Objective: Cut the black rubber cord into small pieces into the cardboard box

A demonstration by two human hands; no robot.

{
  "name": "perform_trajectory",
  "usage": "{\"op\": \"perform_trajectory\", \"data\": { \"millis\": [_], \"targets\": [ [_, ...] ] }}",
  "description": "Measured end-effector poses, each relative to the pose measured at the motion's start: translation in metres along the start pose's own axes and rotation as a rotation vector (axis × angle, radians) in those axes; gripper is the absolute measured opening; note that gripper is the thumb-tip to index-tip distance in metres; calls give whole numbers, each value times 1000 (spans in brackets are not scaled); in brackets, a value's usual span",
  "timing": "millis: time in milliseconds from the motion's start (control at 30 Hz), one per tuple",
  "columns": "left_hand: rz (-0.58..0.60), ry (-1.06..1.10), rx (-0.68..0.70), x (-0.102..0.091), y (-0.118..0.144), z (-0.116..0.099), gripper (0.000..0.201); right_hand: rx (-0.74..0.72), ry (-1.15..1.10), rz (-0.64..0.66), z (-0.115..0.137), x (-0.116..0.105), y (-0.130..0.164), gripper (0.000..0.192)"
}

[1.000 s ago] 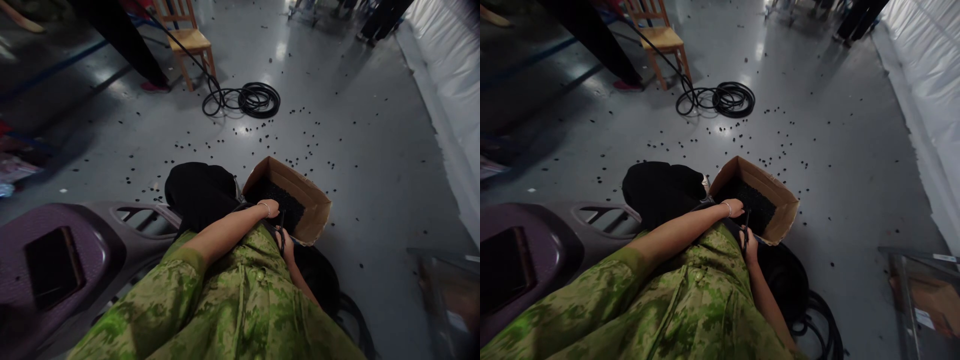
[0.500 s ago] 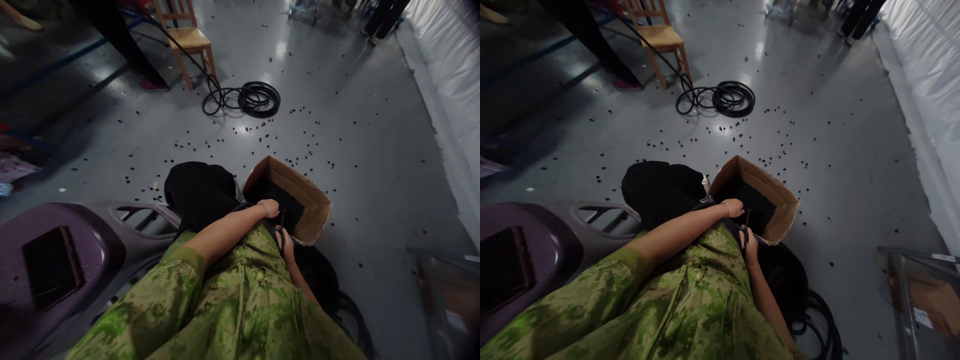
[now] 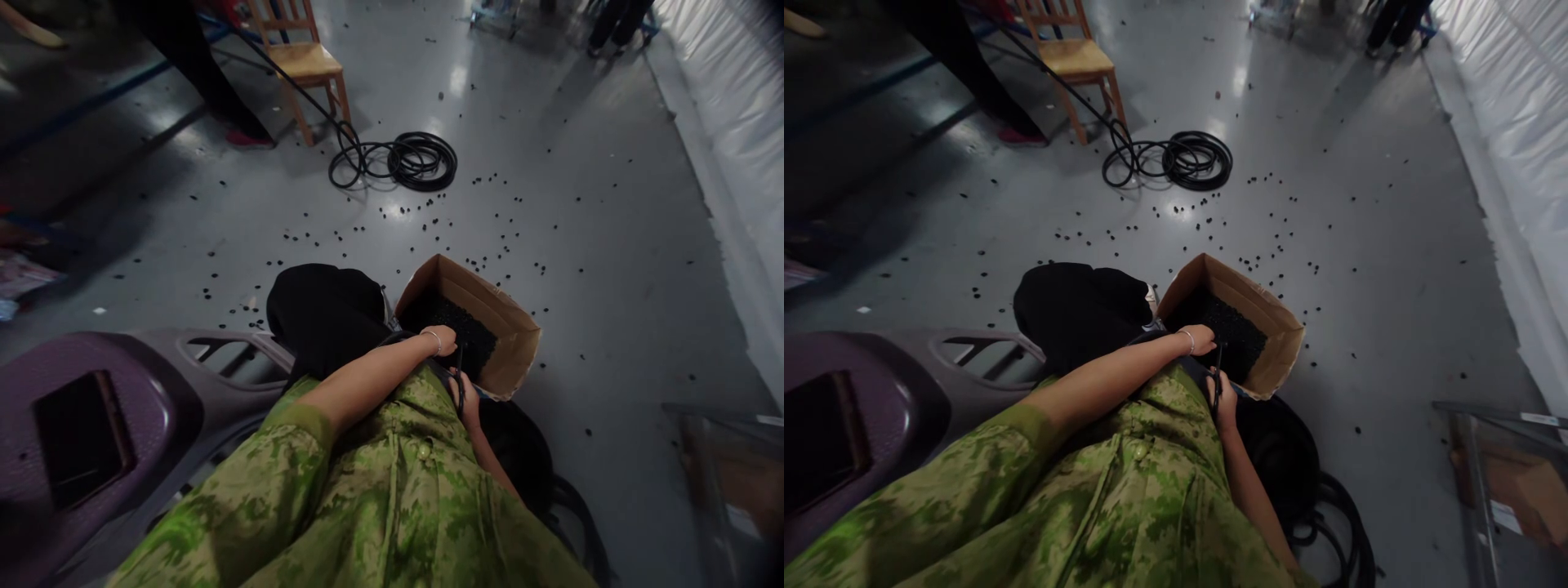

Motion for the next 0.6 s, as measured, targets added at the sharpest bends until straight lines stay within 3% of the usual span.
{"op": "perform_trajectory", "data": {
  "millis": [400, 600],
  "targets": [
    [-5, -27, 15, -1, 2, -1, 42, -29, 18, -3, 4, -1, 1, 50],
    [6, -12, 1, 1, 1, -1, 41, -20, 115, -21, -7, -1, -4, 56]
  ]
}}
Point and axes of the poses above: each hand's wrist, its own y-axis away from the middle knuckle, its own x-axis out of the palm, z = x × y, the point moved 1 cm from there along -y, towards the middle knuckle, and after that the axes turned 4 degrees about -y, right-handed, at the moved point
